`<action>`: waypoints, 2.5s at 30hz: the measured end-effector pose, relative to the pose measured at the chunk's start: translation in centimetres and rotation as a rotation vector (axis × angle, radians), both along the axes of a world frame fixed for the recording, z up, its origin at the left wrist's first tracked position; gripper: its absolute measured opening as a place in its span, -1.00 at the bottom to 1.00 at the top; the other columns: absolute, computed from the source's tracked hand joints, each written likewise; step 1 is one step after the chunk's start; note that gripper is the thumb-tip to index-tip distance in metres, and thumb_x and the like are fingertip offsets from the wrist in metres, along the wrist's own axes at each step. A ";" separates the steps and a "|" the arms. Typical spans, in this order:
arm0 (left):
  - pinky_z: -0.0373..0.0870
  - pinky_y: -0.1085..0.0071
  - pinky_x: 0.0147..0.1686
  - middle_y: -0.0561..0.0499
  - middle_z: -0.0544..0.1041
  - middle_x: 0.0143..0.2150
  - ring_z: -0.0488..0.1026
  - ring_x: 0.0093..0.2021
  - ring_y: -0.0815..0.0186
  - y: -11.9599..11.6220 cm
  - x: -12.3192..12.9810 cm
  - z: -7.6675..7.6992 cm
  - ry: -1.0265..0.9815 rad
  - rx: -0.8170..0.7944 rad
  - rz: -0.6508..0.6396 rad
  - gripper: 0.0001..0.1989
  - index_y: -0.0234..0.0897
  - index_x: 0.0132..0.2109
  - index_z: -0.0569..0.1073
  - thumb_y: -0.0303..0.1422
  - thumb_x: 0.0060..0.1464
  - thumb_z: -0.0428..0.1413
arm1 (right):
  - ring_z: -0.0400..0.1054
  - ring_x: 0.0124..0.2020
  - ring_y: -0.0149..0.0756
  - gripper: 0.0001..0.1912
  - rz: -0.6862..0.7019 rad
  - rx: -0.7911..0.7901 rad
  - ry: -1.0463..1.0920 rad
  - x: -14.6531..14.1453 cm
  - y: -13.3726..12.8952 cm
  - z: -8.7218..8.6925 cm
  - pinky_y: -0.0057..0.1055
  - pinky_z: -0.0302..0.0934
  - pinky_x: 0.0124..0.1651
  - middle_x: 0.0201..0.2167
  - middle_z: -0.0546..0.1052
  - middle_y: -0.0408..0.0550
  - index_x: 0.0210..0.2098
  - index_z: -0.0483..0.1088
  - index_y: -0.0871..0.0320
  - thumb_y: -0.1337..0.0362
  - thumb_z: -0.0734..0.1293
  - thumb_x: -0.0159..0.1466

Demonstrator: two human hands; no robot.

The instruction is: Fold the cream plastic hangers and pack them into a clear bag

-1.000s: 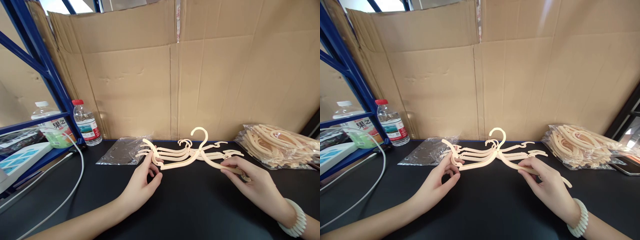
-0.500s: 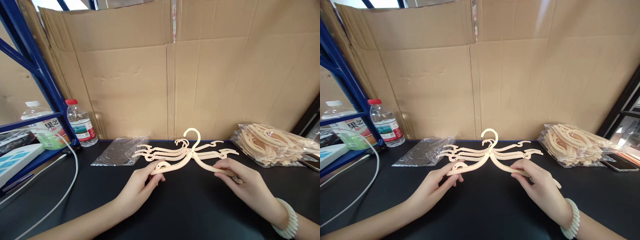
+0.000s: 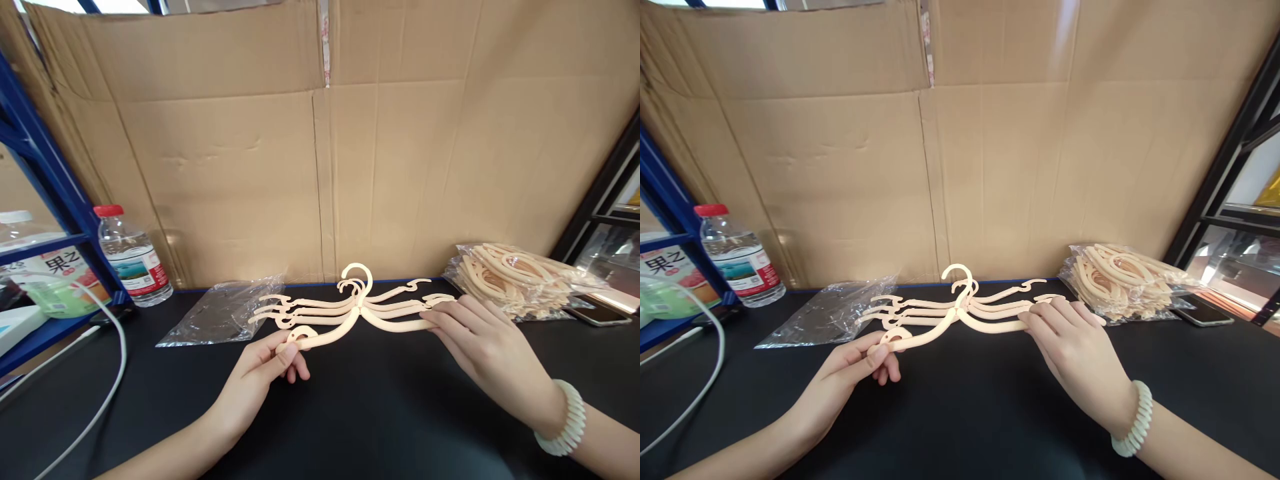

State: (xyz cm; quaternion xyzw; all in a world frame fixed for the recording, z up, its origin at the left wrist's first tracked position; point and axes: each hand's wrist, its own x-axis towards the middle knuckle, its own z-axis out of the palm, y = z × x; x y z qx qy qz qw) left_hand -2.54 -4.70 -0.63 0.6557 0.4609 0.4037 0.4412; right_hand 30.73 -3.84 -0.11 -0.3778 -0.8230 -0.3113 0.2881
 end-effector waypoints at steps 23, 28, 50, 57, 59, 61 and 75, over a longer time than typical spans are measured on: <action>0.25 0.40 -0.30 0.01 0.51 -0.45 0.32 -0.46 0.32 -0.3 0.3 0.3 -0.029 -0.004 0.065 -0.60 -0.27 -0.45 0.52 -0.05 0.14 0.07 | 0.40 0.01 -0.03 -0.53 -0.015 -0.042 0.107 -0.1 -1.4 -0.3 -0.11 0.40 -0.06 0.22 0.27 0.25 0.03 0.33 0.24 0.64 0.06 0.24; 0.26 0.39 -0.32 0.00 0.51 -0.46 0.32 -0.47 0.31 -0.3 0.4 0.4 -0.041 0.011 0.075 -0.61 -0.27 -0.43 0.50 -0.05 0.13 0.07 | 0.39 0.09 -0.18 -0.69 0.118 -0.197 0.344 -0.7 -1.7 -0.2 -0.26 0.36 0.10 0.10 0.45 0.02 0.01 0.33 0.07 0.48 0.15 0.34; 0.29 0.47 -0.42 0.08 0.44 -0.51 0.32 -0.49 0.40 -1.9 2.8 0.6 -0.243 -0.074 0.089 -0.69 -0.29 -0.43 0.43 -0.14 0.07 0.21 | 0.32 -0.42 -0.45 -0.75 0.563 -1.270 1.505 -2.9 -1.8 -0.3 -0.44 0.30 -0.27 -0.45 0.45 -0.19 -0.25 0.36 0.13 0.17 0.46 0.19; 0.31 0.46 -0.44 0.11 0.38 -0.60 0.29 -0.54 0.40 -3.2 4.6 1.1 -0.245 -0.115 0.039 -0.64 -0.27 -0.45 0.36 -0.08 0.05 0.20 | 0.43 -0.08 -0.21 -0.73 0.709 -1.491 1.022 -4.9 -4.1 -0.2 -0.17 0.28 0.09 -0.17 0.54 0.00 -0.04 0.43 0.11 0.19 0.37 0.28; 0.31 0.46 -0.44 0.12 0.38 -0.60 0.29 -0.54 0.41 -3.3 4.7 1.1 -0.257 -0.114 0.042 -0.64 -0.27 -0.44 0.36 -0.07 0.05 0.20 | 0.42 -0.08 -0.23 -0.70 0.768 -1.523 0.946 -5.0 -4.4 -0.4 -0.20 0.31 0.05 -0.07 0.50 0.01 0.02 0.42 0.06 0.19 0.34 0.30; 0.32 0.47 -0.45 0.12 0.38 -0.59 0.29 -0.54 0.41 -3.3 4.7 1.0 -0.264 -0.115 0.049 -0.65 -0.27 -0.43 0.37 -0.08 0.05 0.20 | 0.41 -0.07 -0.24 -0.67 0.799 -1.542 0.882 -5.0 -4.6 -0.6 -0.22 0.33 0.02 0.09 0.40 0.02 0.07 0.42 0.00 0.19 0.33 0.32; 0.35 0.43 -0.31 0.05 0.41 -0.38 0.35 -0.34 0.35 -3.1 4.2 0.3 -0.182 -0.034 -0.074 -0.78 -0.27 -0.32 0.41 -0.20 0.10 0.18 | 0.36 0.00 -0.26 -0.52 0.757 -1.559 0.824 -4.6 -4.9 -0.4 -0.27 0.34 0.02 0.33 0.08 -0.02 0.21 0.28 -0.16 0.30 0.30 0.32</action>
